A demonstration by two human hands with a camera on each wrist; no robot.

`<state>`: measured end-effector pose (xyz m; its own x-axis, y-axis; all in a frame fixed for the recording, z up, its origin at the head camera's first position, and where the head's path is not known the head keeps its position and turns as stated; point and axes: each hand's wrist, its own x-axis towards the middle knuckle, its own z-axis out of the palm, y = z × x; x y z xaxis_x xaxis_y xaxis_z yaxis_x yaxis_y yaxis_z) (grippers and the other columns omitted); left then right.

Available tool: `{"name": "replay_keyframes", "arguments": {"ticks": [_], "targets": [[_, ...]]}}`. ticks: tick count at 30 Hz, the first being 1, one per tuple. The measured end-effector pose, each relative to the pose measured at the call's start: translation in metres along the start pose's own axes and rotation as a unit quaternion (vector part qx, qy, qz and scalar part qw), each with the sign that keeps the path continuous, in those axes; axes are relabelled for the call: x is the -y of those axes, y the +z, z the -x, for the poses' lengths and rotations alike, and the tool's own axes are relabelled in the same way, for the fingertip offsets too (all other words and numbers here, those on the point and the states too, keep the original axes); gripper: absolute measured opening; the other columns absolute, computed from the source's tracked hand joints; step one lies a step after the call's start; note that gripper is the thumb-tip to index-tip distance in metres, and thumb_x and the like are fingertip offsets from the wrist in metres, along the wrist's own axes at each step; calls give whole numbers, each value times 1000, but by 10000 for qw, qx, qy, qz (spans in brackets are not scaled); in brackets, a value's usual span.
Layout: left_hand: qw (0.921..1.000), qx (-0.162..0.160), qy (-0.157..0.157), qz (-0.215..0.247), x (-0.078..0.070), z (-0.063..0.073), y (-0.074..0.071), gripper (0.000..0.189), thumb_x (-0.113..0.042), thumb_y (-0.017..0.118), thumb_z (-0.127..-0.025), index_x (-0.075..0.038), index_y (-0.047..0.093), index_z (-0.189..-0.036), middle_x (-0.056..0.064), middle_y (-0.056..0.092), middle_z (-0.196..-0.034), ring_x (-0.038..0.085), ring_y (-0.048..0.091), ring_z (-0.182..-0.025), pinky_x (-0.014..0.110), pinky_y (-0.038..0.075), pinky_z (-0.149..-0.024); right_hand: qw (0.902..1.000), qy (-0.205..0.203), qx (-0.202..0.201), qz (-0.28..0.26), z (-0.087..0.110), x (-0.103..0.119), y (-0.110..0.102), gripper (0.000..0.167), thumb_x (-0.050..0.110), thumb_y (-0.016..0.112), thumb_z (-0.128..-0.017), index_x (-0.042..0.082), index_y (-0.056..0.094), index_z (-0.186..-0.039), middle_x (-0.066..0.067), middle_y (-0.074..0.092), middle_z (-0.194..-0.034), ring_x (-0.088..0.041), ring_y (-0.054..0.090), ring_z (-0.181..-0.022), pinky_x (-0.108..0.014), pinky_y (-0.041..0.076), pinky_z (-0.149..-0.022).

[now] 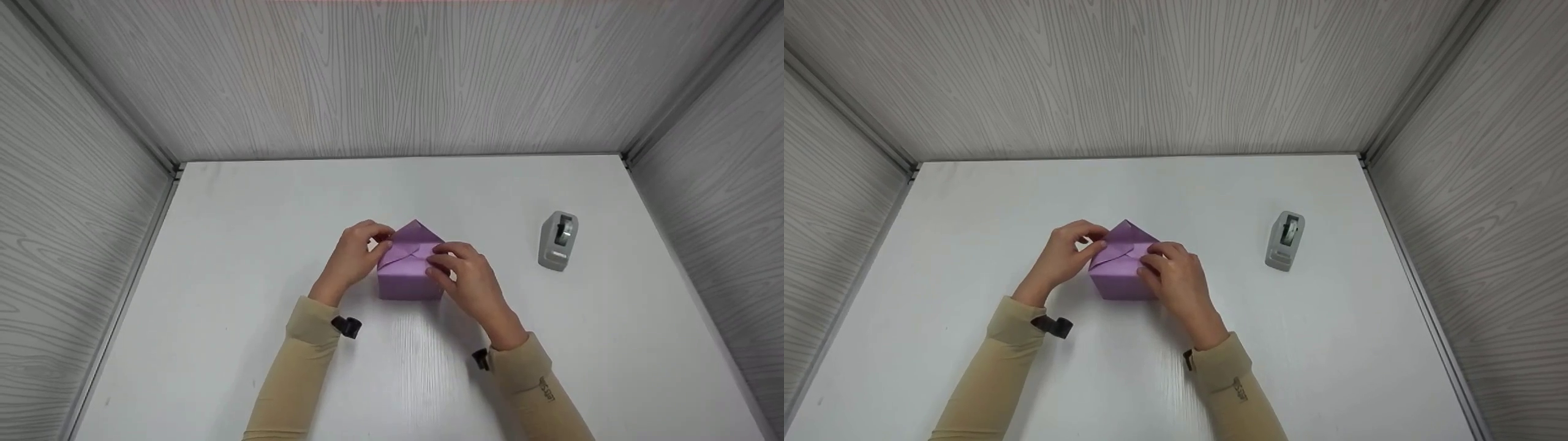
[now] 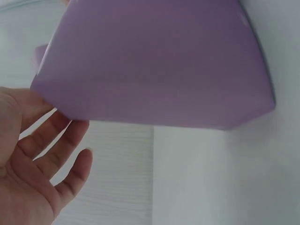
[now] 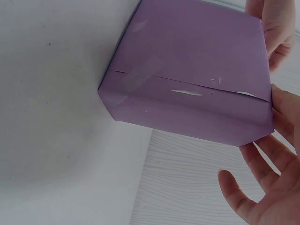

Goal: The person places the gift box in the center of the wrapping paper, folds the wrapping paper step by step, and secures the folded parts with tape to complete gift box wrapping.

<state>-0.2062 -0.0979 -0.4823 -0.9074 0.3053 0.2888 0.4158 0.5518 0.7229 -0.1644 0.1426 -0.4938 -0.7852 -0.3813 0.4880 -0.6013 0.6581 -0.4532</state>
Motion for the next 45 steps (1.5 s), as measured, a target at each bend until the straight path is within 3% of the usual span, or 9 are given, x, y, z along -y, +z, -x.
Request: {"name": "replay_keyframes", "arguments": {"ticks": [6, 10, 18, 24, 29, 45], "targets": [[9993, 167, -112, 301, 10, 4, -1, 19, -14, 70, -92, -8, 72, -110, 1, 67, -97, 16, 61, -92, 43, 50, -82, 10000, 49, 38, -5, 0, 0, -1, 19, 17, 75, -88, 5, 77, -103, -8, 65, -113, -26, 60, -108, -42, 49, -90], [9996, 35, -5, 288, 12, 5, 3, 18, -14, 70, -92, -7, 71, -109, 1, 66, -97, 16, 61, -90, 39, 50, -79, 10000, 8, 20, -28, 0, 0, -1, 19, 17, 75, -88, 5, 77, -103, -8, 65, -114, -26, 60, -108, -41, 49, -90], [9994, -201, 160, 210, 12, 3, 8, 16, -12, 72, -90, -5, 70, -105, 3, 64, -94, 18, 60, -88, 44, 52, -78, 9999, -101, 19, -48, -1, 0, -2, 19, 18, 75, -89, 5, 76, -103, -9, 64, -113, -26, 60, -109, -41, 49, -91], [9995, -245, 67, 200, 10, 3, 10, 14, -11, 72, -90, -5, 70, -102, 3, 62, -91, 18, 59, -86, 44, 52, -77, 9997, -226, -35, 11, -1, -1, -2, 19, 16, 75, -88, 5, 75, -103, -9, 64, -112, -26, 60, -107, -42, 49, -89], [9997, -243, 19, 94, 9, 3, 12, 13, -12, 73, -89, -5, 69, -100, 2, 60, -88, 16, 57, -82, 37, 51, -75, 9995, -321, 5, 19, -2, -1, -2, 19, 16, 74, -89, 6, 73, -105, -8, 64, -112, -26, 60, -107, -41, 49, -91], [9984, -458, -15, -319, -3, -4, 18, 14, -15, 77, -84, -6, 68, -91, 2, 59, -85, 16, 55, -77, 32, 47, -70, 9997, -202, 125, -5, -1, -2, -2, 18, 18, 73, -90, 7, 73, -105, -6, 63, -115, -26, 58, -110, -44, 49, -89]]}}
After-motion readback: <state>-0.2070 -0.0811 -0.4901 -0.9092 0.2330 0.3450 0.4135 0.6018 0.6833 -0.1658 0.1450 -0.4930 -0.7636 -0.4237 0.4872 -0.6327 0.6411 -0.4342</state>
